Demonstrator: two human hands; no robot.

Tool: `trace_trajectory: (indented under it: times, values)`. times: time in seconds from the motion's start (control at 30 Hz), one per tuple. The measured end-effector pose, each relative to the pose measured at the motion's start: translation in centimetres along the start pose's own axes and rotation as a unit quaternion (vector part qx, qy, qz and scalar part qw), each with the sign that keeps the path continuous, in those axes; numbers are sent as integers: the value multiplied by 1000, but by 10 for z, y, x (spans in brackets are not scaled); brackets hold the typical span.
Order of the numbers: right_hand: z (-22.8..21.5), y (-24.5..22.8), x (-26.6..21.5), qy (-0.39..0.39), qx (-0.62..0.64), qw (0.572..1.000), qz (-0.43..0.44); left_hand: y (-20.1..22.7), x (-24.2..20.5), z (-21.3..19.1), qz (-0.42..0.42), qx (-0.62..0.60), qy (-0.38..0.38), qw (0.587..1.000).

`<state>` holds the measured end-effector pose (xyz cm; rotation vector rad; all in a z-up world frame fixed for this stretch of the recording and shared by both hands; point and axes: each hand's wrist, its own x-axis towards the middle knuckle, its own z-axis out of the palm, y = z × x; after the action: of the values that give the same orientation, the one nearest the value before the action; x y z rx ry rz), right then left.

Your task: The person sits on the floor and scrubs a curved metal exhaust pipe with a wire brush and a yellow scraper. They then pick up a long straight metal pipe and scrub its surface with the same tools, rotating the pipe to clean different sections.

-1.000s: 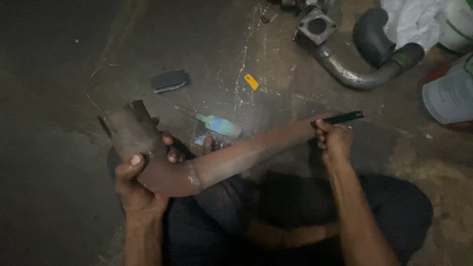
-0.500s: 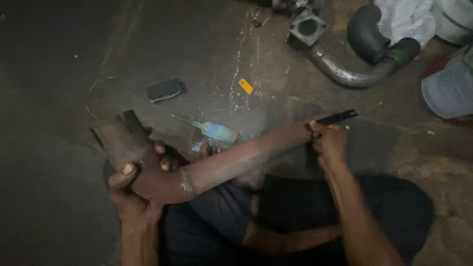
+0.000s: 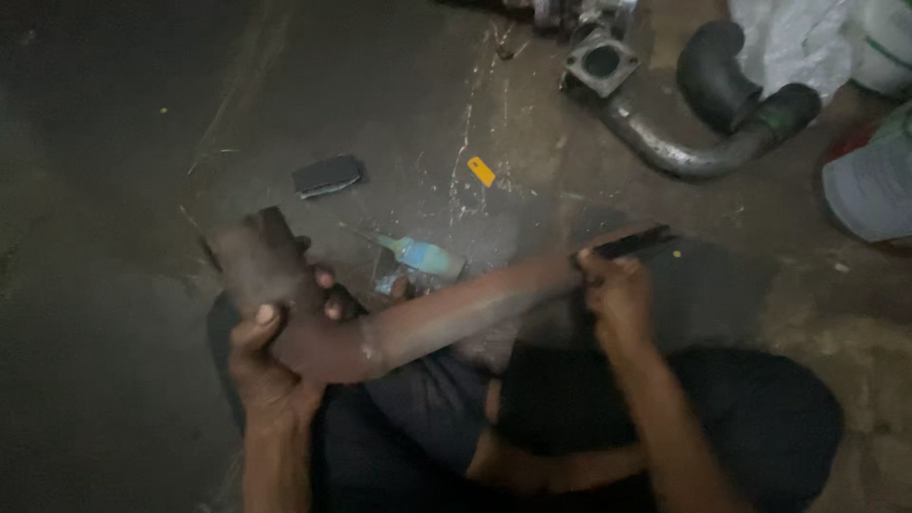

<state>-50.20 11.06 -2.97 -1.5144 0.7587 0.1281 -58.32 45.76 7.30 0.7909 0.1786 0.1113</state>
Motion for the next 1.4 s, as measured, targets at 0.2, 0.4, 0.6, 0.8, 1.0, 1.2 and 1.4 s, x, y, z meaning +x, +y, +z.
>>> trace_trajectory:
  times: [0.2, 0.4, 0.6, 0.8, 1.0, 1.2, 1.4]
  values:
    - [20, 3, -21, 7, 19, 999, -30, -2, 5, 8, 17, 29, 1, 999]
    - [27, 2, -39, -22, 46, 998, -30, 0, 3, 8, 5, 37, 20, 999]
    - [20, 9, -28, -6, 52, 994, -93, -2, 4, 9, -41, 100, 54, 993]
    - [9, 13, -30, 15, 45, 996, -81, -11, 16, 16, -61, 204, 77, 974]
    - [22, 28, -44, 23, 51, 993, -104, -60, 26, 5, -115, 310, 95, 939]
    - [39, 67, -53, -29, 30, 998, -50, -119, 26, -2, -131, 318, 61, 937]
    - [50, 62, -66, -43, 121, 991, -21, -151, 15, 23, -62, 381, 21, 922]
